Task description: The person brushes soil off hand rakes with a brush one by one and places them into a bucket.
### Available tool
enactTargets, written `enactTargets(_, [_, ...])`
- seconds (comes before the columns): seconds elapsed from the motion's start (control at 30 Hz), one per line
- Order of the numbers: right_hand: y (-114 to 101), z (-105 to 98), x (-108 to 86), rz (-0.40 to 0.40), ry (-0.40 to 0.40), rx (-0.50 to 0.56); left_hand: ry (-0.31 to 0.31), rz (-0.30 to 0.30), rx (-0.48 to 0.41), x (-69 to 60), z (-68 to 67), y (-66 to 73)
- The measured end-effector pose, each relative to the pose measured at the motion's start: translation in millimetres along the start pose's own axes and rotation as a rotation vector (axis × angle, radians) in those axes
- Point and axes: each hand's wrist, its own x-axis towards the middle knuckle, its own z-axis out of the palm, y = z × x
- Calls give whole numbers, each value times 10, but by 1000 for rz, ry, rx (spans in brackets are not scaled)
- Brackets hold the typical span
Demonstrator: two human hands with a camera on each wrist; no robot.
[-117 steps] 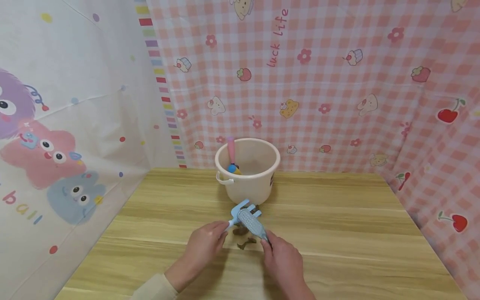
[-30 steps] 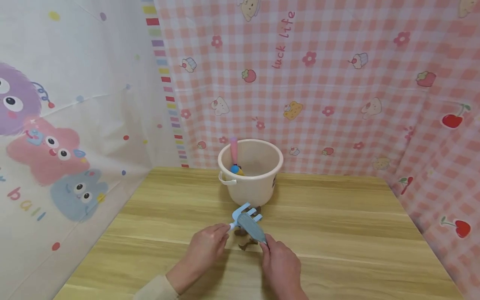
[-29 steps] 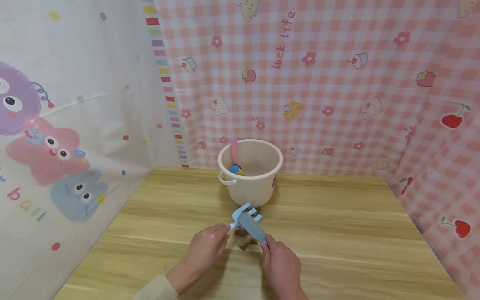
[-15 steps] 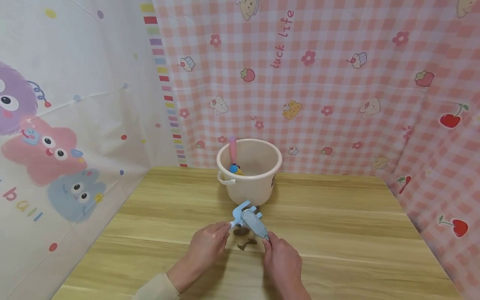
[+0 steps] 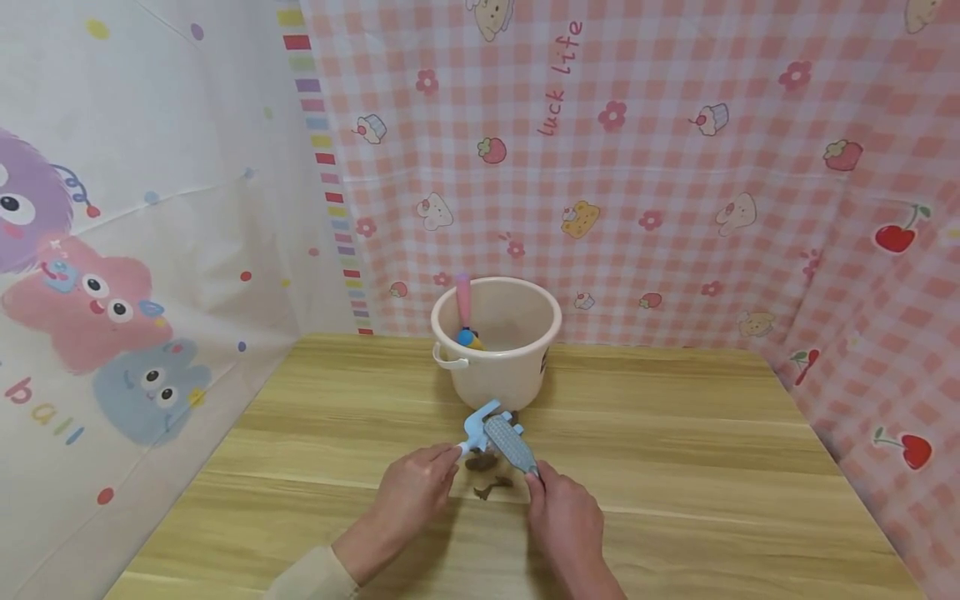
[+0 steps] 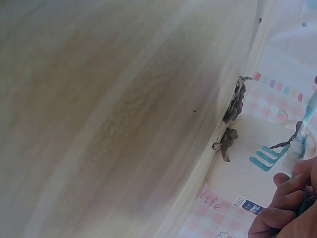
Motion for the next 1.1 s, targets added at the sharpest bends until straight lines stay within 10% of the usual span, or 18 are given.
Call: enactTargets(1.1, [8,-132,131,239,-158,219,77,54,20,35,-21,-2])
